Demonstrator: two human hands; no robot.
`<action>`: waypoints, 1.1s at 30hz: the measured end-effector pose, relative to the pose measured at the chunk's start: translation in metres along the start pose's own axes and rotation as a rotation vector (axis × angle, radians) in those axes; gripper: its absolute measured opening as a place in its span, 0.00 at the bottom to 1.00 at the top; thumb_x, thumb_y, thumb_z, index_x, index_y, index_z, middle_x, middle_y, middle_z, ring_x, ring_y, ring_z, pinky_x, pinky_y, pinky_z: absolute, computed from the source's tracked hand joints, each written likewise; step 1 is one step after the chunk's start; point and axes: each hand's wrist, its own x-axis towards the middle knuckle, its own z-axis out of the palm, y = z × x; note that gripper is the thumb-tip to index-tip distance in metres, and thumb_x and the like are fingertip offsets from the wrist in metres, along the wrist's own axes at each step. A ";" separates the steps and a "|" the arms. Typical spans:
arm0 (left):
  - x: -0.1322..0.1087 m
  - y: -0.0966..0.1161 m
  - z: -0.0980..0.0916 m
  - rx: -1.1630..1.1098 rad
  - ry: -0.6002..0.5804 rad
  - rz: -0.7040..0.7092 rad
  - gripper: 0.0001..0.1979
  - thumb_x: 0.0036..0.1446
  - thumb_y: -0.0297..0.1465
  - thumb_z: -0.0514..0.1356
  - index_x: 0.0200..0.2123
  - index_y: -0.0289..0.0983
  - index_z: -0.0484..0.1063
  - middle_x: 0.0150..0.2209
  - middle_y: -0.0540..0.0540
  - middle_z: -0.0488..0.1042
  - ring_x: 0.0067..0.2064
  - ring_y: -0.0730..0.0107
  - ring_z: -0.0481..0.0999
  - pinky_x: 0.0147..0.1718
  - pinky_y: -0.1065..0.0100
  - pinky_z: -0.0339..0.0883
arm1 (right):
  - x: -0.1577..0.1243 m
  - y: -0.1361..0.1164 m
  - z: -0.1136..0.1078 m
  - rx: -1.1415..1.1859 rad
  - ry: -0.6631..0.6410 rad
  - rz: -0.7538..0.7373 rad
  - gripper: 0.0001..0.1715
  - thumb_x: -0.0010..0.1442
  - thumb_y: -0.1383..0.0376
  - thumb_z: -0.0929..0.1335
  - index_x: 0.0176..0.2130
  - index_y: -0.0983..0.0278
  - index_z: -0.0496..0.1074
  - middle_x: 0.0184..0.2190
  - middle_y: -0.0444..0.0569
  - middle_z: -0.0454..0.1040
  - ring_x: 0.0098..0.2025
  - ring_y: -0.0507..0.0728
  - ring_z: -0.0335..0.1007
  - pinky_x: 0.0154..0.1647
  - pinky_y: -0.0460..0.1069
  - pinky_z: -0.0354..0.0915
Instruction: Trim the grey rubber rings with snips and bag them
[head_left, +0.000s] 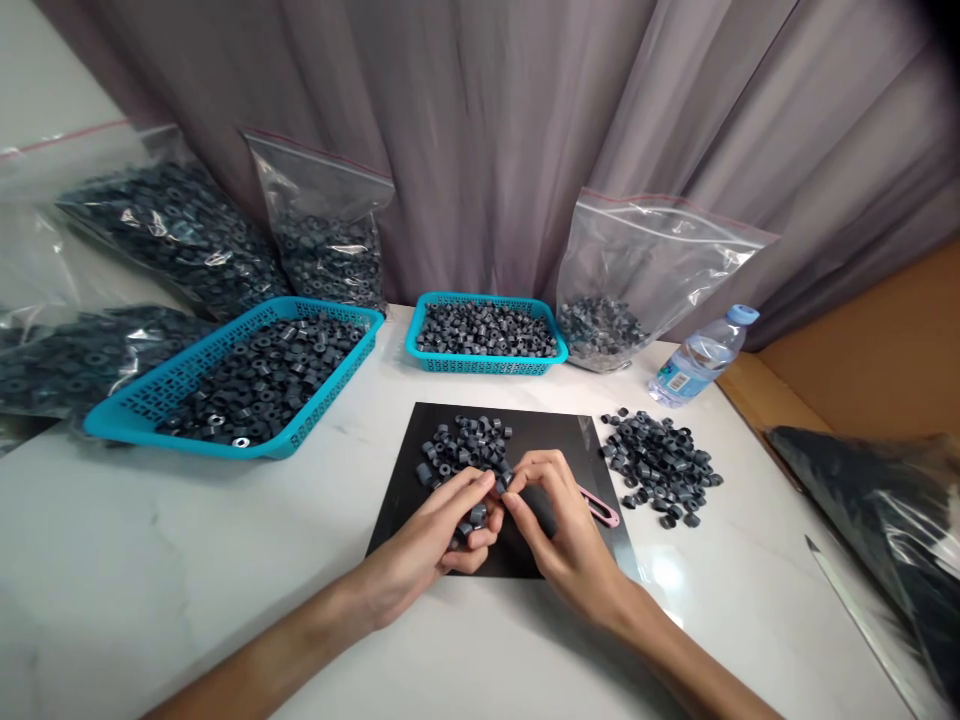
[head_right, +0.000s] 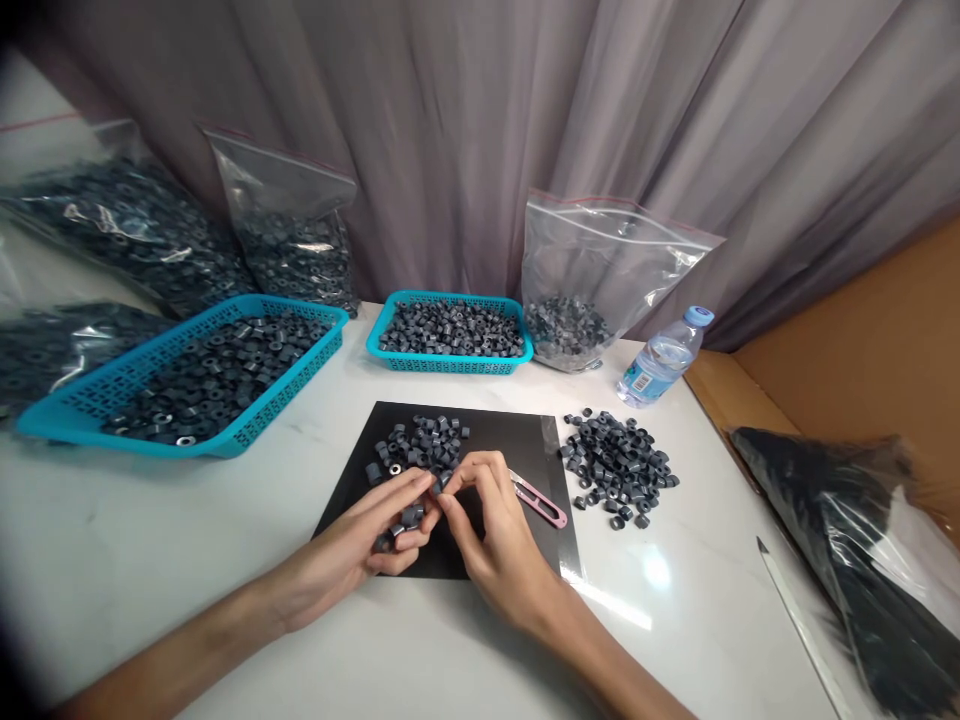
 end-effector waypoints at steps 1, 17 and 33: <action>0.000 0.000 0.001 0.020 -0.005 -0.003 0.15 0.66 0.43 0.60 0.41 0.36 0.69 0.33 0.51 0.64 0.28 0.81 0.56 0.22 0.77 0.43 | 0.000 0.000 0.000 0.002 0.006 -0.006 0.04 0.71 0.69 0.63 0.44 0.60 0.66 0.43 0.49 0.65 0.48 0.56 0.65 0.50 0.51 0.63; -0.002 0.003 0.002 0.088 -0.180 0.024 0.13 0.71 0.40 0.52 0.42 0.36 0.68 0.35 0.50 0.63 0.29 0.79 0.55 0.24 0.73 0.43 | 0.009 -0.004 -0.021 0.531 -0.015 0.310 0.08 0.66 0.60 0.71 0.40 0.62 0.75 0.34 0.46 0.73 0.38 0.52 0.72 0.42 0.47 0.68; -0.002 0.005 0.003 -0.042 -0.135 -0.019 0.12 0.70 0.38 0.55 0.45 0.37 0.72 0.36 0.46 0.70 0.30 0.77 0.62 0.26 0.72 0.47 | 0.002 -0.006 -0.040 0.355 0.038 0.252 0.07 0.66 0.61 0.71 0.43 0.60 0.74 0.40 0.48 0.77 0.41 0.55 0.74 0.44 0.49 0.71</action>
